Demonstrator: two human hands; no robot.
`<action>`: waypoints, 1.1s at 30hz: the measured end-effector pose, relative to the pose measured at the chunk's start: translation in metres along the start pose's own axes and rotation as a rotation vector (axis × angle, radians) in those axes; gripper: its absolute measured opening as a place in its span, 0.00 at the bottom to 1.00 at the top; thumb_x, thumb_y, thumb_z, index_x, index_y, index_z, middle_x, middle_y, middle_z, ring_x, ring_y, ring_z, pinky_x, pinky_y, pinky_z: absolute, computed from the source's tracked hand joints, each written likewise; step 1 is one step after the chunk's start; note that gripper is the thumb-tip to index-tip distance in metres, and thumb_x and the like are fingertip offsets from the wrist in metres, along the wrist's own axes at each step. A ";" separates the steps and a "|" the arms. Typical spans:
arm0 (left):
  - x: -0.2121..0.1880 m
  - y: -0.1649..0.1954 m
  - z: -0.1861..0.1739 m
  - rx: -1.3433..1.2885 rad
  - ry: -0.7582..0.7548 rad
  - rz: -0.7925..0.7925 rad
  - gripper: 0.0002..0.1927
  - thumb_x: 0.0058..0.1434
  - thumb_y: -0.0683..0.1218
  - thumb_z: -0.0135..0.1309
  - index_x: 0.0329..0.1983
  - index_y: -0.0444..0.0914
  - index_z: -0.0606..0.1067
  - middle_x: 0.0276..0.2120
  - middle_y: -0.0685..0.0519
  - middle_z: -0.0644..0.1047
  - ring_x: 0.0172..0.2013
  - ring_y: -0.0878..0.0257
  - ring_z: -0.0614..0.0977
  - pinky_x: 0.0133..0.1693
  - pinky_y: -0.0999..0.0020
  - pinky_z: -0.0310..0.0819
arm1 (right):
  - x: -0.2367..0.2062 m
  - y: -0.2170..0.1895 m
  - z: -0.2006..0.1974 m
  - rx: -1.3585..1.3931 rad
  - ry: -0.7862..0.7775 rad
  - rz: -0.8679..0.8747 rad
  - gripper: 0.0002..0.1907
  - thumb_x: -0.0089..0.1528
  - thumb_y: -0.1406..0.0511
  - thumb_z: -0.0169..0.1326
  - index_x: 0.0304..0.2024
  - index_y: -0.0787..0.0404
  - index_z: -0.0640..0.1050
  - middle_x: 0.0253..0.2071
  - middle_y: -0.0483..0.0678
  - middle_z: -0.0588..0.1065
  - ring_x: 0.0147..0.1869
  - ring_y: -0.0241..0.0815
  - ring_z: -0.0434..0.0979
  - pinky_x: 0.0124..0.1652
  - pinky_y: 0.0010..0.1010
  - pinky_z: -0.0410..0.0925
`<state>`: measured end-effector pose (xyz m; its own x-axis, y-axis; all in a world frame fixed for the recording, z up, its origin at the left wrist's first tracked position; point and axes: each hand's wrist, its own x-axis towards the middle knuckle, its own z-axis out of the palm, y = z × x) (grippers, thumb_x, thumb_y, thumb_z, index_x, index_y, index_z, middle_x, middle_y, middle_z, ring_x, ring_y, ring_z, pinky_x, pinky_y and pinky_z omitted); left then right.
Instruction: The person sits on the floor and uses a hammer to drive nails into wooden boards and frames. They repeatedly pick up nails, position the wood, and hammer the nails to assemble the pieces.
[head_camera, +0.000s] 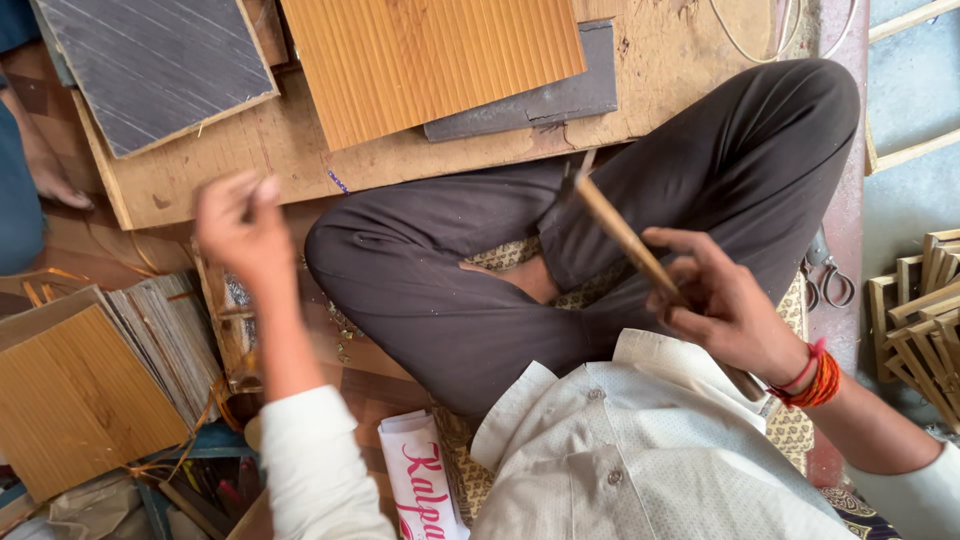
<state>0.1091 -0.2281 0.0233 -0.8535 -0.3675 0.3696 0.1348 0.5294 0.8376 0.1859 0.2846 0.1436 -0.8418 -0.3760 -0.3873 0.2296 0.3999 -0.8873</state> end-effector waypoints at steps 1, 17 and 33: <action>0.002 0.023 0.027 0.018 -0.044 0.044 0.05 0.67 0.38 0.66 0.43 0.34 0.80 0.39 0.51 0.80 0.41 0.64 0.82 0.47 0.69 0.80 | -0.002 -0.002 -0.001 -0.067 0.050 -0.171 0.43 0.55 0.78 0.52 0.73 0.58 0.57 0.40 0.50 0.79 0.40 0.39 0.82 0.38 0.33 0.77; -0.004 0.103 0.278 0.233 -0.317 0.350 0.10 0.63 0.42 0.65 0.37 0.44 0.73 0.75 0.55 0.57 0.77 0.45 0.52 0.76 0.40 0.42 | 0.028 0.013 -0.015 -0.743 0.473 -0.298 0.26 0.68 0.67 0.57 0.70 0.57 0.69 0.34 0.52 0.78 0.29 0.51 0.77 0.29 0.38 0.67; -0.002 0.098 0.278 0.229 -0.377 0.370 0.09 0.65 0.46 0.65 0.36 0.46 0.74 0.75 0.54 0.55 0.76 0.45 0.49 0.75 0.39 0.36 | 0.037 0.010 -0.013 -0.652 0.442 -0.306 0.27 0.65 0.70 0.58 0.68 0.61 0.72 0.34 0.54 0.79 0.29 0.51 0.77 0.29 0.38 0.69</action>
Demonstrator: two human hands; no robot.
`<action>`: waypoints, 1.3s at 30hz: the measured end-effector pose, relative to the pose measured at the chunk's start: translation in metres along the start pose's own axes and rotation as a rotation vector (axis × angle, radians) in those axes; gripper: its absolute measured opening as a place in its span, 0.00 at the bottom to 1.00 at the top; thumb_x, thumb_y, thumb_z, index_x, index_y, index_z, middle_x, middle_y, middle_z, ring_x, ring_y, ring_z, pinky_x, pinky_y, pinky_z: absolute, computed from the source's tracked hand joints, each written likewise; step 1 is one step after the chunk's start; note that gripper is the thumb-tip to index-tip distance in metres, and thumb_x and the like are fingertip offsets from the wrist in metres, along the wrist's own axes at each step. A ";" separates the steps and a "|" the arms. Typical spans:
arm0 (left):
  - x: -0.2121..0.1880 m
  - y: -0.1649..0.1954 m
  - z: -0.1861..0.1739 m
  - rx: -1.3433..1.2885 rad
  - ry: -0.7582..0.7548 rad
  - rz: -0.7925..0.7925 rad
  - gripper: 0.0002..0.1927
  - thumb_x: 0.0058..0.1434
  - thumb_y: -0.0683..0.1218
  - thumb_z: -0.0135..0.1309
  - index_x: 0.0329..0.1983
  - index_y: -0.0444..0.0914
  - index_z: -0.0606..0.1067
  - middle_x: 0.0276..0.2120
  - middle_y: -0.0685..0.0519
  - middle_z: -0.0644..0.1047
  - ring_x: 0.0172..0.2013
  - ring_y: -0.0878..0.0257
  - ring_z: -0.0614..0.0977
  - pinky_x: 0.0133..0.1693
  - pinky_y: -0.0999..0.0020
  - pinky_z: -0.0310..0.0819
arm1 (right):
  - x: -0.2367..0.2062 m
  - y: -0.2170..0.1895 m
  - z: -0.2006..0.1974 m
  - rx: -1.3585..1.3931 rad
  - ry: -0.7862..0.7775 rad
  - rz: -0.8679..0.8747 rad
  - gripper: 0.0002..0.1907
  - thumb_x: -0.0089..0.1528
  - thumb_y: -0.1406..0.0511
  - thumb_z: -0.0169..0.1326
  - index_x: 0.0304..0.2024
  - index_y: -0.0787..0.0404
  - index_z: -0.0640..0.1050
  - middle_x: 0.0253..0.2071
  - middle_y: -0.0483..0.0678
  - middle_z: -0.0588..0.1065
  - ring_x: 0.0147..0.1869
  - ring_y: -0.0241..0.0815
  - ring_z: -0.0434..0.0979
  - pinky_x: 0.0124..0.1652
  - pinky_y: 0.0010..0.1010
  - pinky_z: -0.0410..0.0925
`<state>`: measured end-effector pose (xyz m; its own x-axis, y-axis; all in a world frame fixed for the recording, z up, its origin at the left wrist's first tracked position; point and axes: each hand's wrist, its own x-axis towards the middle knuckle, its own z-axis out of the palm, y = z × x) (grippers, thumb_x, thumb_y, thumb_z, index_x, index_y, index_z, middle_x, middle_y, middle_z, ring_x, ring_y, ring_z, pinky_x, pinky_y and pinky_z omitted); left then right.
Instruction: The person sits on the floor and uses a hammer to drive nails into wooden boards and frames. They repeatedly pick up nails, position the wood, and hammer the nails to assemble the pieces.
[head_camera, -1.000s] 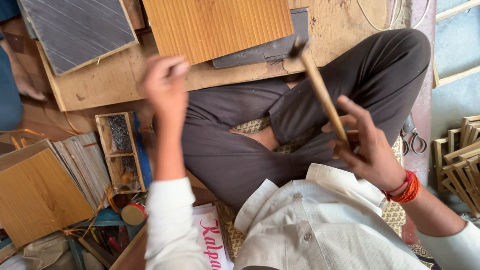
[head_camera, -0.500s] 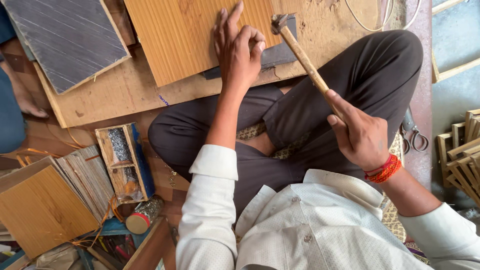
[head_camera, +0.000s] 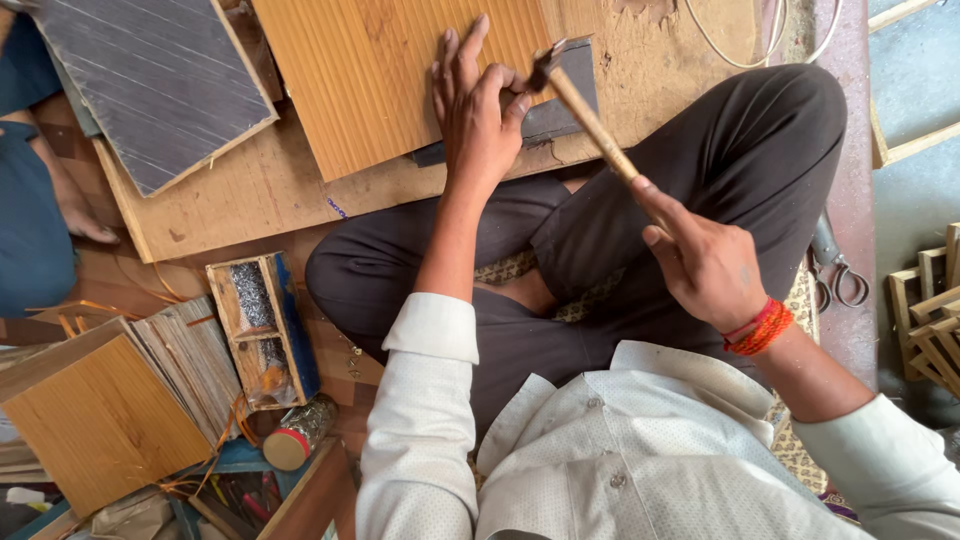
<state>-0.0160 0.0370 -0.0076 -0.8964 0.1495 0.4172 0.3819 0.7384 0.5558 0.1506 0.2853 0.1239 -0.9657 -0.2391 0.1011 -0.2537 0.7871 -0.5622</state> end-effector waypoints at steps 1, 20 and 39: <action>0.000 0.000 -0.002 -0.012 -0.012 -0.011 0.09 0.64 0.45 0.65 0.37 0.47 0.73 0.75 0.55 0.55 0.77 0.46 0.49 0.76 0.39 0.36 | -0.001 0.001 0.000 -0.018 -0.044 0.054 0.28 0.64 0.70 0.59 0.68 0.61 0.73 0.31 0.53 0.78 0.26 0.51 0.77 0.27 0.39 0.68; -0.009 0.006 -0.018 -0.117 -0.097 -0.041 0.44 0.64 0.36 0.62 0.77 0.54 0.55 0.78 0.55 0.54 0.80 0.49 0.47 0.78 0.42 0.38 | -0.004 0.008 0.004 -0.152 0.034 -0.120 0.28 0.65 0.69 0.59 0.67 0.54 0.73 0.26 0.48 0.70 0.24 0.48 0.70 0.25 0.39 0.63; -0.039 -0.036 -0.082 0.056 0.364 -0.144 0.22 0.63 0.40 0.61 0.61 0.45 0.73 0.70 0.48 0.63 0.73 0.47 0.61 0.75 0.49 0.46 | -0.005 0.004 0.011 -0.171 -0.092 0.052 0.34 0.64 0.66 0.55 0.73 0.48 0.66 0.30 0.49 0.78 0.27 0.51 0.77 0.26 0.40 0.67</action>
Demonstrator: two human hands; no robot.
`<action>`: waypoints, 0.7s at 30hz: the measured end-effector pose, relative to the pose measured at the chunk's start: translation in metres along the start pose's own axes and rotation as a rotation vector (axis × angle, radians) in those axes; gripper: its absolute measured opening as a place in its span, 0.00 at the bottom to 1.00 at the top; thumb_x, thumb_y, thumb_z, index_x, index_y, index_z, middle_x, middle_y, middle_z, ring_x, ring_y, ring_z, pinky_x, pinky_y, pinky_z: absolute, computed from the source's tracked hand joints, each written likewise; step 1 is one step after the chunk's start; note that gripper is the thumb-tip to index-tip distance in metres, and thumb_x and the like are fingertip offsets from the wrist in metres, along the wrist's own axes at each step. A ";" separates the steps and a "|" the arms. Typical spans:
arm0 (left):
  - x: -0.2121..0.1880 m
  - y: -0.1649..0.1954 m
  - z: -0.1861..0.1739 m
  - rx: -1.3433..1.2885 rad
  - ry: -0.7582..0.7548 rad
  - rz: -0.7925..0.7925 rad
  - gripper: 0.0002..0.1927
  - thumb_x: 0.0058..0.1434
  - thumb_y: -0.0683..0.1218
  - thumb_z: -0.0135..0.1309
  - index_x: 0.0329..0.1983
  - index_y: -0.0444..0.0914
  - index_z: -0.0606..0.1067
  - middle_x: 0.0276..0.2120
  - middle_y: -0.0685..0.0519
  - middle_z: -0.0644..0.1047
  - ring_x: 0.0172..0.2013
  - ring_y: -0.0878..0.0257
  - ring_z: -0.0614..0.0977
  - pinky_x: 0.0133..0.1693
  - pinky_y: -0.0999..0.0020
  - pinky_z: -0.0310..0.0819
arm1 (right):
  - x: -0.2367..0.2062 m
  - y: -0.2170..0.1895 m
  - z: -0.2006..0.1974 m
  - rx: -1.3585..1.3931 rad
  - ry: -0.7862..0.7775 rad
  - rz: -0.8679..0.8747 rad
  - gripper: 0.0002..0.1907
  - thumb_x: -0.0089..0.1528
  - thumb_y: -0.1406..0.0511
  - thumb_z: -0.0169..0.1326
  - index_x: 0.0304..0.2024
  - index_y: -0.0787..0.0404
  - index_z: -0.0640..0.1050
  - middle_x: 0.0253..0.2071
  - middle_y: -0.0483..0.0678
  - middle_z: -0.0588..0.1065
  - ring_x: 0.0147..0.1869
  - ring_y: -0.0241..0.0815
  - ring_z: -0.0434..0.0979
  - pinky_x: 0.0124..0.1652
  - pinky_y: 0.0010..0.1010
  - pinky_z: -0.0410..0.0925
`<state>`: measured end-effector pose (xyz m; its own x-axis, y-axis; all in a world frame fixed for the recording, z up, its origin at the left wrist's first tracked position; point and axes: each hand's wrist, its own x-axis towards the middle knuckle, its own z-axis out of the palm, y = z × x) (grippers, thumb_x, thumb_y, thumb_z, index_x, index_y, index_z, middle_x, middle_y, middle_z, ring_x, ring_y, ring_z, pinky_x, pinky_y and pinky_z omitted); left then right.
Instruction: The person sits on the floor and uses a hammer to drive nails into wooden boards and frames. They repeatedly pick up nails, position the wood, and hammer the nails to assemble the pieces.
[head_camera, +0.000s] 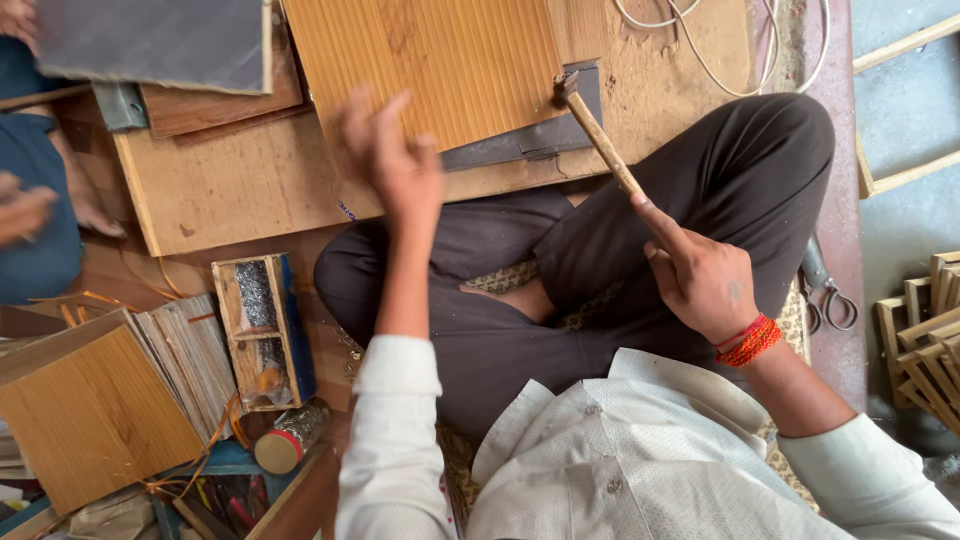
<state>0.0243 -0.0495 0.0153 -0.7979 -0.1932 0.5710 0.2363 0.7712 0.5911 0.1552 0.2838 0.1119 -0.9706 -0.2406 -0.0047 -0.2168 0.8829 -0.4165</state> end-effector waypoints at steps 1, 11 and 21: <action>-0.002 -0.010 -0.016 0.058 0.062 -0.158 0.22 0.62 0.38 0.60 0.59 0.42 0.74 0.70 0.46 0.64 0.72 0.46 0.61 0.72 0.47 0.49 | 0.001 0.000 0.001 -0.003 0.000 0.003 0.34 0.63 0.66 0.55 0.73 0.48 0.66 0.30 0.50 0.78 0.27 0.51 0.77 0.26 0.40 0.67; -0.001 -0.076 -0.088 -0.506 -0.372 -0.468 0.19 0.65 0.37 0.58 0.60 0.35 0.73 0.61 0.47 0.76 0.58 0.55 0.81 0.57 0.63 0.79 | 0.014 -0.012 0.015 0.061 0.003 -0.004 0.34 0.64 0.65 0.56 0.74 0.49 0.66 0.26 0.50 0.75 0.26 0.51 0.75 0.26 0.40 0.66; -0.124 -0.171 -0.244 0.805 -0.247 -0.856 0.09 0.58 0.44 0.66 0.43 0.42 0.82 0.59 0.45 0.72 0.60 0.45 0.76 0.58 0.46 0.69 | 0.025 -0.020 0.034 0.111 -0.024 -0.058 0.34 0.64 0.66 0.56 0.72 0.51 0.66 0.29 0.52 0.77 0.26 0.53 0.75 0.26 0.40 0.67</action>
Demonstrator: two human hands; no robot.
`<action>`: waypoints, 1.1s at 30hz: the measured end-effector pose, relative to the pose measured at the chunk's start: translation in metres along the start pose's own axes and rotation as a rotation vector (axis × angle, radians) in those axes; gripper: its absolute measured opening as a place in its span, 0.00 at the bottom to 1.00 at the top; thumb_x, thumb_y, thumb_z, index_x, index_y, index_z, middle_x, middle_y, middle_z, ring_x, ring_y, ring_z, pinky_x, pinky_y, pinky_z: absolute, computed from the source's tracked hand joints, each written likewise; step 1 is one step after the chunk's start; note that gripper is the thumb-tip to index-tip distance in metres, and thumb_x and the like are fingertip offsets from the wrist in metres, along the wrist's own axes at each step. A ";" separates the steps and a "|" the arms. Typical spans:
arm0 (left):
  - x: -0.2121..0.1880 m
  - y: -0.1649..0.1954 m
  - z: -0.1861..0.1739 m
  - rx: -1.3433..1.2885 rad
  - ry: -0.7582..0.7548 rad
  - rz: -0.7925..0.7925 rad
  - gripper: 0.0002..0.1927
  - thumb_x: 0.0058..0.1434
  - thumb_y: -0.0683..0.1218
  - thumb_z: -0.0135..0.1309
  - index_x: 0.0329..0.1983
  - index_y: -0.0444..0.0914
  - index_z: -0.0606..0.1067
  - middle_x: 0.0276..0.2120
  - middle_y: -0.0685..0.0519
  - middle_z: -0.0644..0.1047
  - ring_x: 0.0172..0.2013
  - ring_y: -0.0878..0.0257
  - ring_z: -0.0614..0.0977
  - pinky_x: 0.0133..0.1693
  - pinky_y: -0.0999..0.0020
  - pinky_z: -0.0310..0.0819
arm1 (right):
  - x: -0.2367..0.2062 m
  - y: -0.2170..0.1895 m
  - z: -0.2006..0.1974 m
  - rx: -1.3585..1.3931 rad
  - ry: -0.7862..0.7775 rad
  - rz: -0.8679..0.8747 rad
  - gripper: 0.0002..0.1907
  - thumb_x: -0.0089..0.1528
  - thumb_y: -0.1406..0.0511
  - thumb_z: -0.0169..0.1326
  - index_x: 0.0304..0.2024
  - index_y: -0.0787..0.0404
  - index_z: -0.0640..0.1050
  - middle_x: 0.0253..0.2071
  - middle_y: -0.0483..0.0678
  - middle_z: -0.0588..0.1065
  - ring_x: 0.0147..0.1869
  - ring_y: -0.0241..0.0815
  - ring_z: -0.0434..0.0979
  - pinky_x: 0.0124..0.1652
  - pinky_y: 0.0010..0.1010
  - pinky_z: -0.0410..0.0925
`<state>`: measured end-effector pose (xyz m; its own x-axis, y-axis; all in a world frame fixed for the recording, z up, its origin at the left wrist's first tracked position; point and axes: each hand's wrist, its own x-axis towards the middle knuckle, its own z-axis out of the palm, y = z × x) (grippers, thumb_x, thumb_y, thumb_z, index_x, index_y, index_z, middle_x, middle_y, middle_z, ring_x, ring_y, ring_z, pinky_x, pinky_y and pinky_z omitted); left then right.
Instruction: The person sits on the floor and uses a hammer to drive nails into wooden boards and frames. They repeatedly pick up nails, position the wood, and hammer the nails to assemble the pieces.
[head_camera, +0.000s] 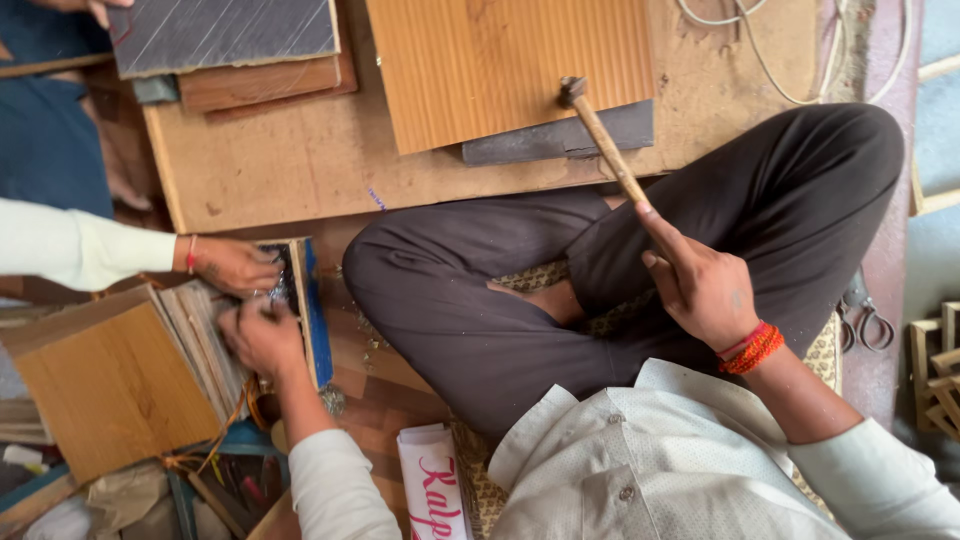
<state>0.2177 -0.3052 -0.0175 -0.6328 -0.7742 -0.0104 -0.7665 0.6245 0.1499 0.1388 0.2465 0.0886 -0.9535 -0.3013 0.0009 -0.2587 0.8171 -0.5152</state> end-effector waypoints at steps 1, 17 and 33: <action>0.001 -0.009 0.007 -0.007 0.026 0.025 0.10 0.57 0.45 0.68 0.41 0.42 0.83 0.62 0.45 0.69 0.61 0.43 0.72 0.57 0.43 0.66 | 0.000 0.000 0.001 -0.001 -0.004 -0.004 0.34 0.64 0.66 0.56 0.72 0.50 0.66 0.29 0.52 0.77 0.26 0.53 0.75 0.26 0.40 0.67; 0.043 -0.043 0.057 0.075 -0.058 0.039 0.08 0.48 0.45 0.72 0.27 0.51 0.83 0.63 0.53 0.68 0.63 0.47 0.67 0.62 0.46 0.53 | 0.003 0.001 0.002 0.000 -0.020 -0.003 0.33 0.64 0.65 0.55 0.73 0.49 0.65 0.32 0.52 0.78 0.27 0.54 0.76 0.26 0.41 0.68; 0.006 -0.019 0.015 -0.626 0.103 0.047 0.05 0.70 0.37 0.56 0.40 0.37 0.72 0.36 0.50 0.79 0.34 0.59 0.82 0.37 0.62 0.75 | 0.001 0.003 0.003 -0.001 -0.016 -0.005 0.36 0.63 0.66 0.58 0.73 0.51 0.65 0.32 0.52 0.78 0.27 0.54 0.76 0.27 0.41 0.68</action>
<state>0.2269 -0.3197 -0.0357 -0.6267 -0.7727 0.1010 -0.5092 0.5041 0.6976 0.1381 0.2468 0.0844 -0.9496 -0.3134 -0.0099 -0.2639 0.8159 -0.5144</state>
